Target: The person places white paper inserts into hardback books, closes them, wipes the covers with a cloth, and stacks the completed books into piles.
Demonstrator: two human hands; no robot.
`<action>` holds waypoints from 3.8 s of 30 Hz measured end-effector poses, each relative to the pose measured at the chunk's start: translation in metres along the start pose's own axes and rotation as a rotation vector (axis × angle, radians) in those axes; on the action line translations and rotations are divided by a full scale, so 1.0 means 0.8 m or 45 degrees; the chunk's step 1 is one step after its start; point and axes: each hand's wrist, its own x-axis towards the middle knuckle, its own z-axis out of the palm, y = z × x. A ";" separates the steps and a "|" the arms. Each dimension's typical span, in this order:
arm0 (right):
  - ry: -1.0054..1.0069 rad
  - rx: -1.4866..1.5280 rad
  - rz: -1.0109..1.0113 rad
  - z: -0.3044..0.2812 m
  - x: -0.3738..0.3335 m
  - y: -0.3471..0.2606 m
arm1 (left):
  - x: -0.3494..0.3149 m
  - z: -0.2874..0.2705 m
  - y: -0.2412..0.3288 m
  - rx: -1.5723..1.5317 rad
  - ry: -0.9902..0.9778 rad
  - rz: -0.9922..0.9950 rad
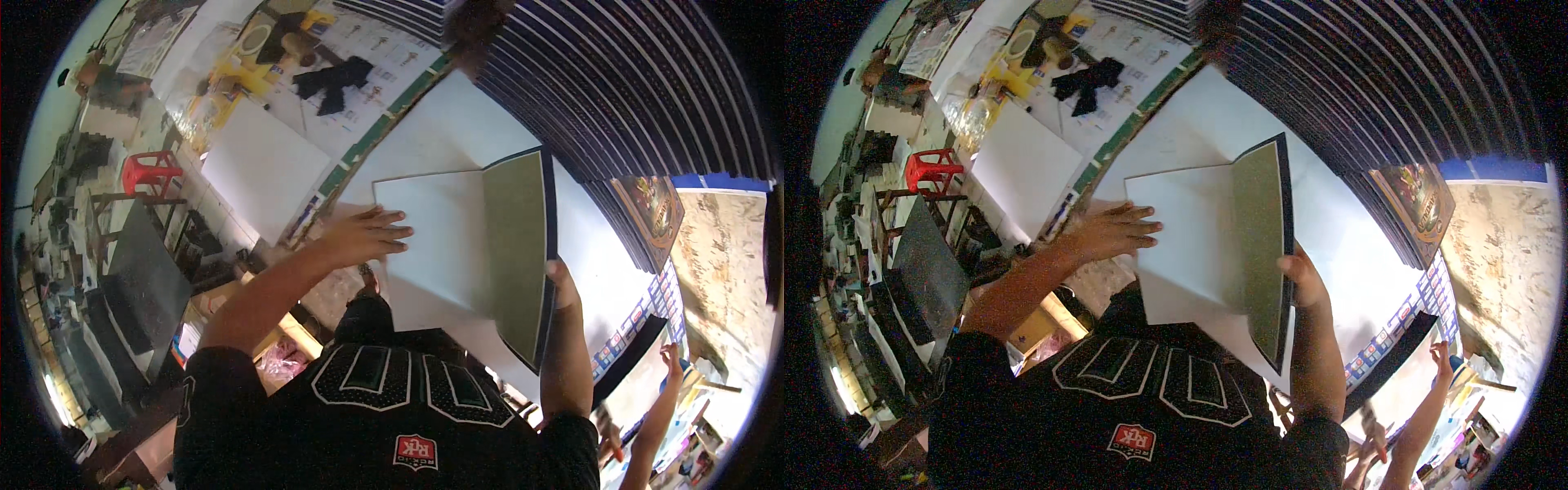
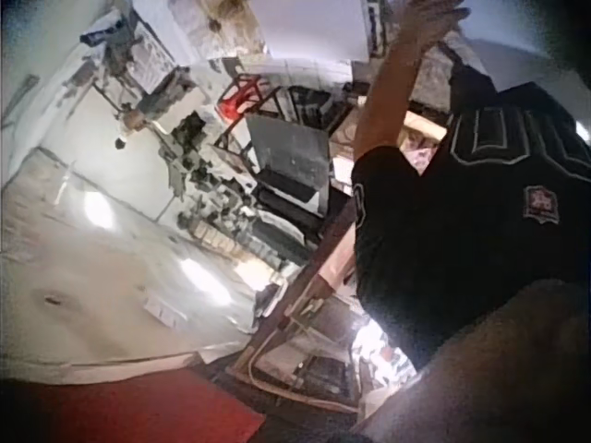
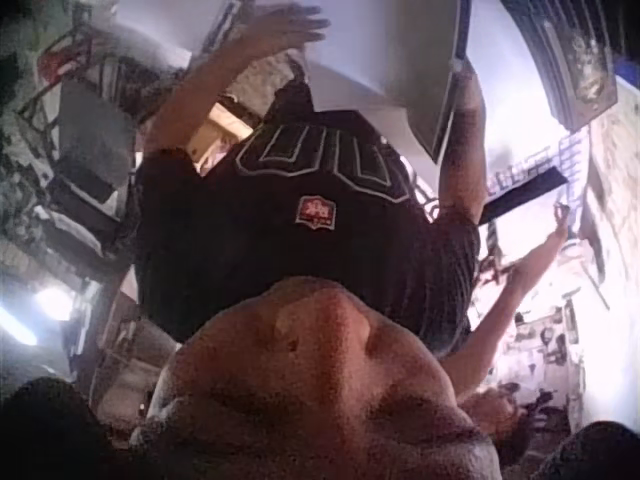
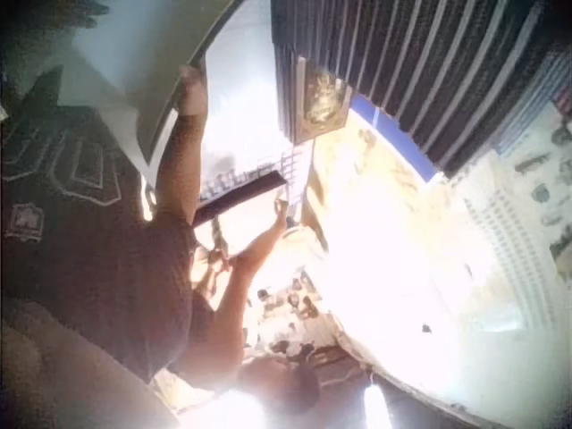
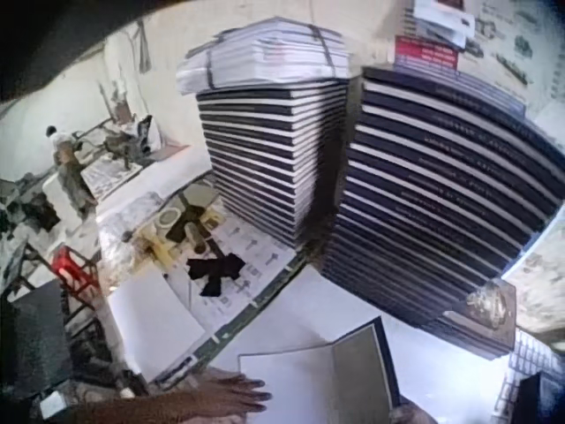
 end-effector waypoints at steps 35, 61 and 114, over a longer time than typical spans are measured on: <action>0.562 -2.196 -0.575 0.200 0.107 0.195 | -0.050 0.052 0.045 -0.425 0.631 -0.698; 0.669 -2.496 -0.330 0.216 0.095 0.172 | -0.063 0.107 0.110 -1.120 0.321 -0.495; 1.174 -1.704 -0.387 0.149 -0.125 -0.008 | 0.187 -0.136 0.039 -0.799 1.013 -0.061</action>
